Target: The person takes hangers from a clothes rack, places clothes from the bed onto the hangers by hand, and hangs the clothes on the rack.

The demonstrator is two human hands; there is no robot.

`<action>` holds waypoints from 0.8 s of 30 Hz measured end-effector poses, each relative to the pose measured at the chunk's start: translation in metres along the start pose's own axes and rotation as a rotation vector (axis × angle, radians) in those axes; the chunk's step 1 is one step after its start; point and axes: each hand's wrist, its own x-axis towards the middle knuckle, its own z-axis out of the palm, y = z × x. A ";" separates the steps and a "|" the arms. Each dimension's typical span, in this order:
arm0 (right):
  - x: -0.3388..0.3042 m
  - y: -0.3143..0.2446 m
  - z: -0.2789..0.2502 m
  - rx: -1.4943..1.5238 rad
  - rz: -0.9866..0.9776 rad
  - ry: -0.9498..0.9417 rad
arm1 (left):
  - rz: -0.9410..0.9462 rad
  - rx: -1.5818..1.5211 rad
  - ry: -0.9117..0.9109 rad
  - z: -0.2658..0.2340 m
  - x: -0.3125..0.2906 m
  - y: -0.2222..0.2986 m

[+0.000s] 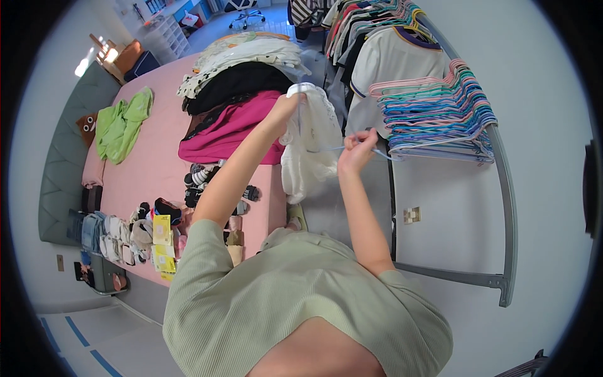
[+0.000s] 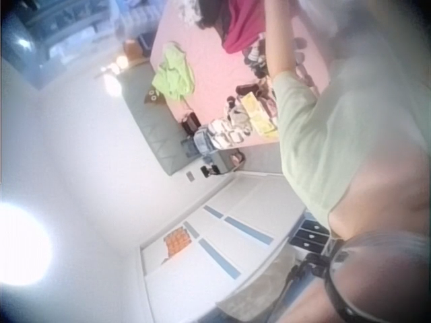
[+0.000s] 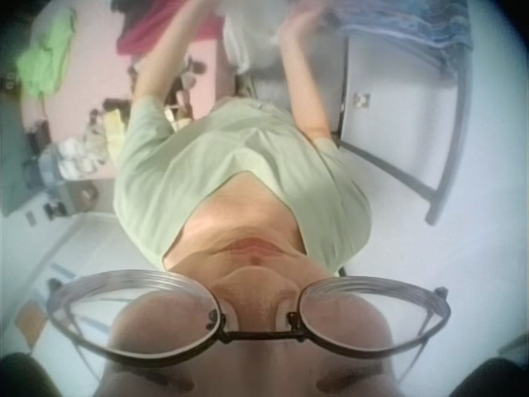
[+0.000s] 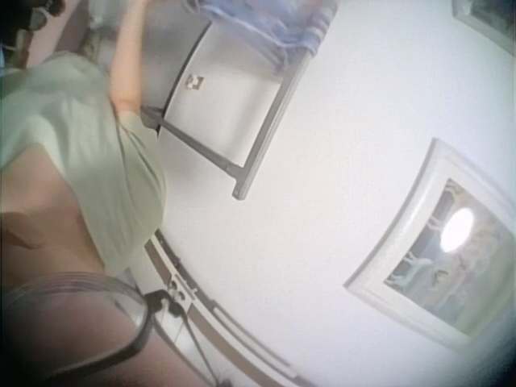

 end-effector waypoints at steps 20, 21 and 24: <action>0.025 -0.049 -0.002 -0.219 -0.123 -0.110 | 0.023 -0.096 0.082 -0.022 -0.009 0.028; 0.024 -0.052 0.000 -0.204 -0.127 -0.150 | 0.037 -0.100 0.077 -0.022 -0.010 0.029; 0.013 -0.048 0.010 -0.217 -0.129 -0.187 | 0.050 -0.117 0.068 -0.010 -0.019 0.034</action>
